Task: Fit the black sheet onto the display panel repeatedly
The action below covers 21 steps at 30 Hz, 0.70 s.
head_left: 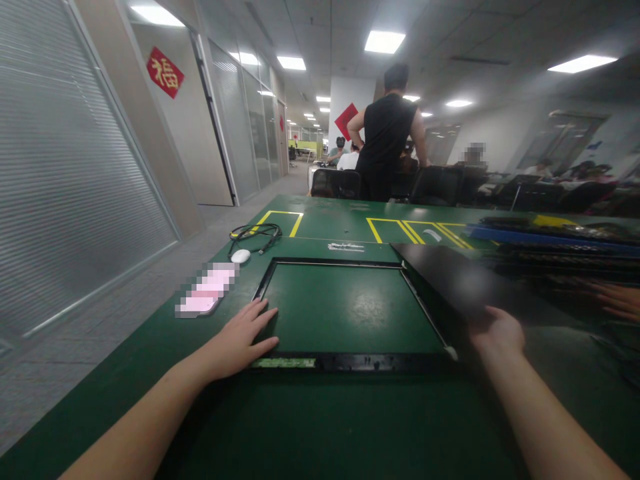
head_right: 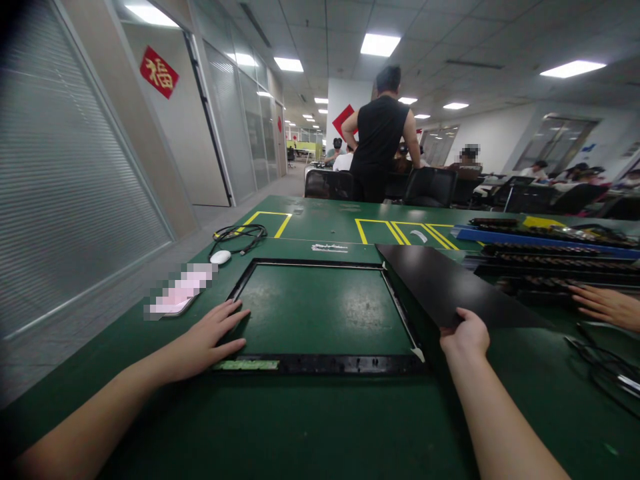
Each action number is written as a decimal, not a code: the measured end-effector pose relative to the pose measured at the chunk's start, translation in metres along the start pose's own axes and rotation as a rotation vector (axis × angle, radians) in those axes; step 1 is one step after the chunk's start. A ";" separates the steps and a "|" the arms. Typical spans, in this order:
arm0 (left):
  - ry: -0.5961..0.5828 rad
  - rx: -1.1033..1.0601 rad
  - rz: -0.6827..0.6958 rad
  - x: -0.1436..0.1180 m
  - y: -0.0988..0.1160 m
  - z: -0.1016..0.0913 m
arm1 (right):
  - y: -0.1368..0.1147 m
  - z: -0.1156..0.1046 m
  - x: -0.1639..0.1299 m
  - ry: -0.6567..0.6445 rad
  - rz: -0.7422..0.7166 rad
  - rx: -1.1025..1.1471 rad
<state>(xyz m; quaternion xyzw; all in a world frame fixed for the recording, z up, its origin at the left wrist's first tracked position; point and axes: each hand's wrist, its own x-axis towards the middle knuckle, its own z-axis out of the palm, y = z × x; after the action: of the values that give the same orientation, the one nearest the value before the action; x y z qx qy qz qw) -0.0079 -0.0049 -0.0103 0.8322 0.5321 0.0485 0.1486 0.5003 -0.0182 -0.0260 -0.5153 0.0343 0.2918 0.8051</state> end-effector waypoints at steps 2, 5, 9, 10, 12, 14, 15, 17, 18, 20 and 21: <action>-0.006 0.003 -0.006 0.000 0.000 0.000 | 0.001 -0.001 0.003 0.021 0.069 0.006; 0.000 -0.011 -0.005 0.000 -0.001 0.000 | 0.002 -0.001 0.004 0.016 0.136 0.022; -0.012 0.004 -0.010 0.000 0.000 0.000 | 0.001 -0.001 0.005 0.004 0.157 0.040; -0.012 0.008 -0.011 0.000 0.000 0.000 | 0.001 -0.001 0.005 0.007 0.159 0.041; -0.005 0.008 -0.011 0.000 0.002 -0.001 | 0.002 -0.001 0.006 0.003 0.163 0.041; -0.006 0.010 -0.015 0.000 0.003 -0.001 | 0.002 -0.002 0.007 -0.008 0.163 0.037; -0.010 0.012 -0.017 0.000 0.003 -0.001 | 0.002 -0.002 0.007 -0.013 0.161 0.035; -0.013 0.014 -0.021 0.000 0.002 -0.001 | 0.003 -0.002 0.008 -0.018 0.155 0.030; -0.008 0.010 -0.020 0.000 0.001 0.000 | 0.003 -0.003 0.009 -0.021 0.152 0.029; 0.005 -0.003 -0.012 0.000 0.000 0.001 | 0.004 -0.003 0.010 -0.035 0.141 0.024; 0.011 -0.007 -0.005 -0.001 0.000 0.001 | 0.004 -0.003 0.011 -0.042 0.134 0.017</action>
<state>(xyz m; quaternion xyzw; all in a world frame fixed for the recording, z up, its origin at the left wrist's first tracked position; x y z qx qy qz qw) -0.0079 -0.0055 -0.0112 0.8300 0.5347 0.0548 0.1488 0.5084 -0.0148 -0.0347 -0.4987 0.0541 0.3556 0.7886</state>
